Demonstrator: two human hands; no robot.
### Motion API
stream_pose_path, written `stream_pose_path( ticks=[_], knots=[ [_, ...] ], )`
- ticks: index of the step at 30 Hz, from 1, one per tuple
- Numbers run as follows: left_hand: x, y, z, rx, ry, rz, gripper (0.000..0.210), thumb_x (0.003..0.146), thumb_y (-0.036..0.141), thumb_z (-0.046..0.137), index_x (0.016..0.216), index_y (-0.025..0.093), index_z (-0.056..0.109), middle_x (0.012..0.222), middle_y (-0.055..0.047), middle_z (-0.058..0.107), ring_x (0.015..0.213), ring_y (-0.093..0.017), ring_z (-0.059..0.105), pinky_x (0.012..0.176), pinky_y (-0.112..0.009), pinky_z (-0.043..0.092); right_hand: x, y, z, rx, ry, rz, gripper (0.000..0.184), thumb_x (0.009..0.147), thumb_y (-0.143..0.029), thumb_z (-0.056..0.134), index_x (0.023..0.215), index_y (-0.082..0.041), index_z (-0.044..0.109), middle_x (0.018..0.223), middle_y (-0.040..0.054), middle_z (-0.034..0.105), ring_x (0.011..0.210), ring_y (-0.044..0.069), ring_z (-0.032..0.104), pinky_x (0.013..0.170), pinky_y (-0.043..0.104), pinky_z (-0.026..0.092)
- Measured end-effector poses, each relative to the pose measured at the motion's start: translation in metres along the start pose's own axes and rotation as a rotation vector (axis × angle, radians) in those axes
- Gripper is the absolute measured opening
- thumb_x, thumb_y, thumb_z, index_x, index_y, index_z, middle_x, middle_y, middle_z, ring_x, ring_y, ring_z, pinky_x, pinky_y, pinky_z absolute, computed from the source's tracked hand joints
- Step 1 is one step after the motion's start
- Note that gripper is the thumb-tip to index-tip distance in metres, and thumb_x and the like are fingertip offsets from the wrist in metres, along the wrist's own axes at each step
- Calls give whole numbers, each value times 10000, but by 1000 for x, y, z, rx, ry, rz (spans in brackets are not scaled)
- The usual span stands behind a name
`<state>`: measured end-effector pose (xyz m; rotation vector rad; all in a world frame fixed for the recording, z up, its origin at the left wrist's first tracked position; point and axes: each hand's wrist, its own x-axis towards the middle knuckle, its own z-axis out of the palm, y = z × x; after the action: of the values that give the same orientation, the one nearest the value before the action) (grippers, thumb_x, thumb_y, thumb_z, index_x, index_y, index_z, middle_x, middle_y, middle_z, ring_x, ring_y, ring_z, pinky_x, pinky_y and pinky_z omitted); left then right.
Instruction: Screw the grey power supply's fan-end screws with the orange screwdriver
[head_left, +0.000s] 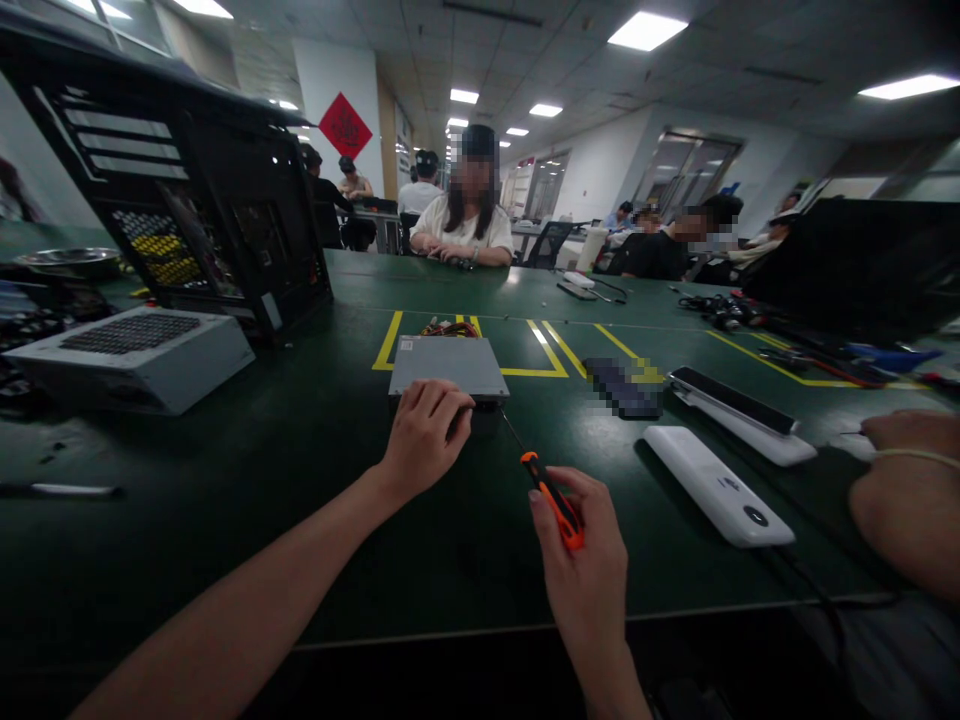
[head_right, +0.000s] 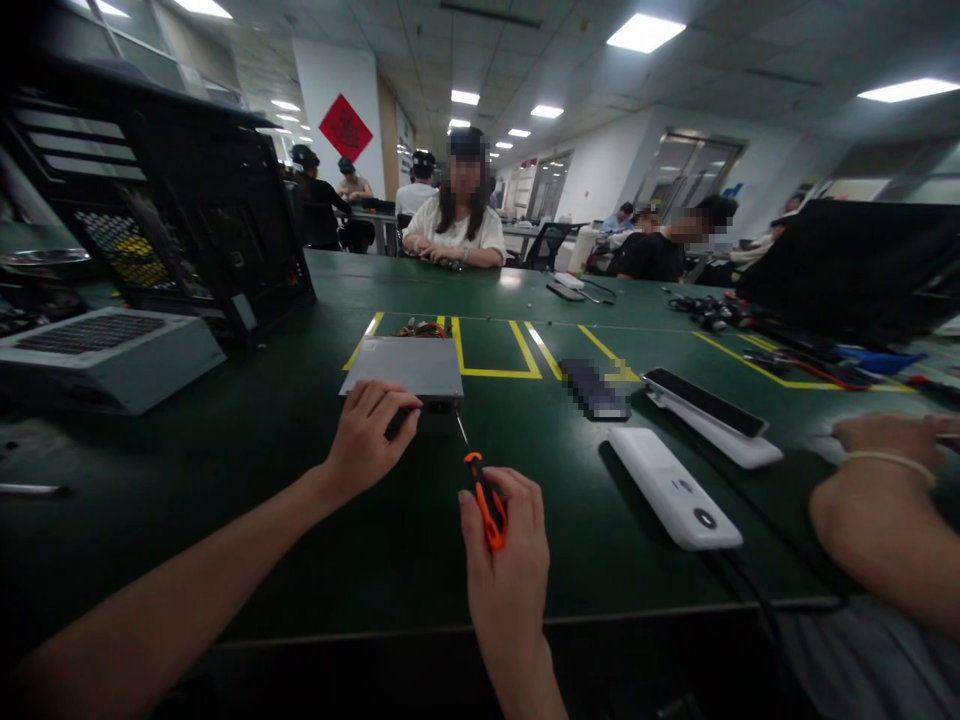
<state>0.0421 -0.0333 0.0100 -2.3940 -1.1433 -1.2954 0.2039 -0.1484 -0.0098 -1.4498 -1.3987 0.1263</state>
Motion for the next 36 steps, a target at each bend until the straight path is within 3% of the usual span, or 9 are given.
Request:
stream_pose_path(
  ticks=[4,10,16,21,23,27,33,36],
  knots=[
    [1,-2,-2,95,4,-17,164,838,202,492,980,190,574,1006,-68,585,972,-226,493,875,-391,353,2,-2,1,-11,3,43,249,858,-328,488,1078,-213,488,945,56,580,757,169,579,696,354,493],
    [1,-8,0,106,-54,-63,185,828,209,505,1004,182,556,1031,-74,571,987,-233,489,861,-378,349,6,-1,0,-12,35,-157,133,824,-245,533,954,-218,526,1028,62,563,957,195,556,834,380,466],
    [1,-9,0,117,-69,-60,187,817,209,516,997,180,555,1031,-77,564,984,-236,481,845,-383,348,4,-5,2,13,52,6,200,850,-271,489,1041,-212,496,950,51,574,688,135,559,644,315,487],
    [1,-10,1,107,-79,-69,194,806,202,520,996,185,558,1040,-82,565,988,-242,483,843,-394,349,5,-3,3,28,93,-155,192,784,-237,574,966,-218,514,1015,65,554,957,206,549,817,394,473],
    [1,-10,1,109,-84,-67,193,809,205,514,997,184,557,1043,-84,563,987,-243,482,837,-395,349,6,-2,2,33,73,-120,189,801,-271,563,978,-218,521,1014,70,556,955,209,552,812,394,476],
    [2,-10,-1,94,-89,-65,188,810,206,513,990,184,560,1043,-85,561,994,-243,478,836,-396,351,5,-2,0,60,55,51,220,846,-297,496,1053,-221,500,966,60,578,766,165,581,685,346,496],
    [1,-9,0,106,-86,-57,192,810,207,517,996,184,558,1042,-83,559,998,-244,476,839,-392,350,6,-1,-1,129,67,-65,139,813,-269,549,933,-210,510,1062,69,550,950,191,568,806,363,475],
    [1,-9,0,112,-81,-53,189,809,202,517,993,182,558,1037,-81,561,997,-240,478,840,-388,349,7,-3,0,114,3,12,153,854,-300,485,971,-210,525,971,55,569,730,141,580,650,310,487]
  ],
)
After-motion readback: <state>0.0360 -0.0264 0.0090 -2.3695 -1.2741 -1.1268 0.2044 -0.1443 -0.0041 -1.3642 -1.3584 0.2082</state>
